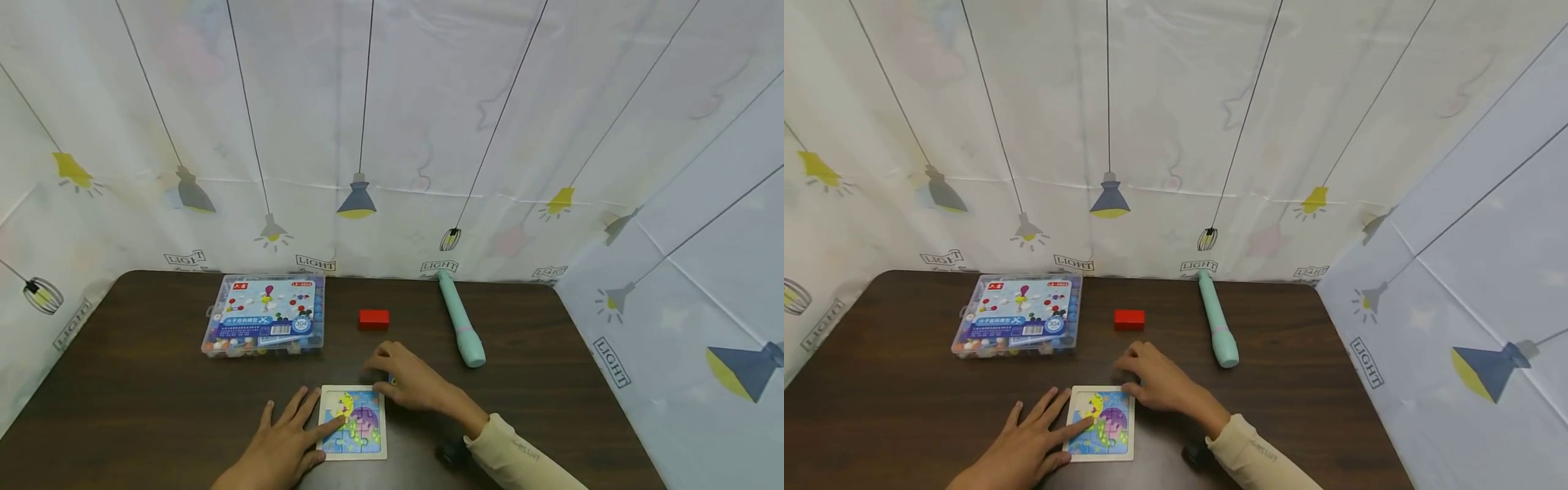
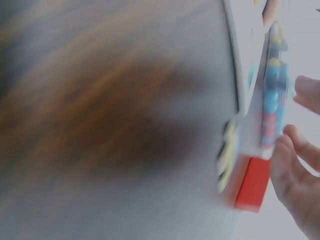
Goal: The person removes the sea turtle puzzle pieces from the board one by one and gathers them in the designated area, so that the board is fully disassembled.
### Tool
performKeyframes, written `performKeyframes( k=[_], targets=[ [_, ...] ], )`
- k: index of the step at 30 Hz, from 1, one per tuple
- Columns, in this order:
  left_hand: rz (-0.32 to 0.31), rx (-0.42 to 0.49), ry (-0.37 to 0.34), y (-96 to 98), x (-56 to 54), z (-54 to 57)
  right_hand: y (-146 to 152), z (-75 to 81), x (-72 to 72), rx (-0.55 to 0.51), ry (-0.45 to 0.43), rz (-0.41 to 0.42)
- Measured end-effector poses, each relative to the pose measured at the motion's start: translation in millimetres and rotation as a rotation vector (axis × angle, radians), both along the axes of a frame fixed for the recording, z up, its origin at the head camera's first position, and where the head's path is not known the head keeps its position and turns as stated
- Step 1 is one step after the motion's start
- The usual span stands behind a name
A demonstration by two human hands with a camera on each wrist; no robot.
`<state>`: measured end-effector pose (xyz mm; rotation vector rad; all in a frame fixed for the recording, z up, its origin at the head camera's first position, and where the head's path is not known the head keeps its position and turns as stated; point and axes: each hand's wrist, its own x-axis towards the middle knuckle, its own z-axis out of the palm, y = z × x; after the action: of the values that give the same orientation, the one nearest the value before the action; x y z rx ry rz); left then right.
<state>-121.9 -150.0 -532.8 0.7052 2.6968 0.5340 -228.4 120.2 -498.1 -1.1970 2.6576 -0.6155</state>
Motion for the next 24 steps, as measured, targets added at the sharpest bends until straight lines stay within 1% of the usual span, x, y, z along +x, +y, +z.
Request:
performKeyframes(
  k=[2, 4, 6, 8, 11, 14, 20, 24],
  targets=[
    [0.003, -0.006, -0.009, -0.2, -0.8, 0.7, -9, 3.9, -2.1, 0.035, -0.027, 0.105],
    [0.008, -0.009, -0.016, -0.4, -1.0, 1.1, -18, 4.2, -4.7, 0.08, -0.044, 0.19],
    [0.01, -0.008, -0.021, -0.4, -0.9, 1.1, -24, 2.4, -6.9, 0.12, -0.046, 0.246],
    [0.008, -0.001, -0.025, -0.2, -0.9, 0.8, -29, -0.6, -8.5, 0.15, -0.042, 0.283],
    [0.002, 0.006, -0.022, 0.7, -0.7, 0.4, -32, -4.0, -9.6, 0.182, -0.033, 0.302],
    [0.0, 0.01, -0.022, 1.3, -0.3, 0.8, -33, -5.3, -10.6, 0.206, -0.017, 0.296],
    [0.005, 0.002, -0.015, 0.2, -0.5, 2.7, -40, -3.0, -13.1, 0.23, 0.009, 0.299],
    [0.0, -0.002, -0.005, 1.1, -0.3, 1.4, -44, 0.0, -12.0, 0.255, -0.001, 0.3]
  ],
)
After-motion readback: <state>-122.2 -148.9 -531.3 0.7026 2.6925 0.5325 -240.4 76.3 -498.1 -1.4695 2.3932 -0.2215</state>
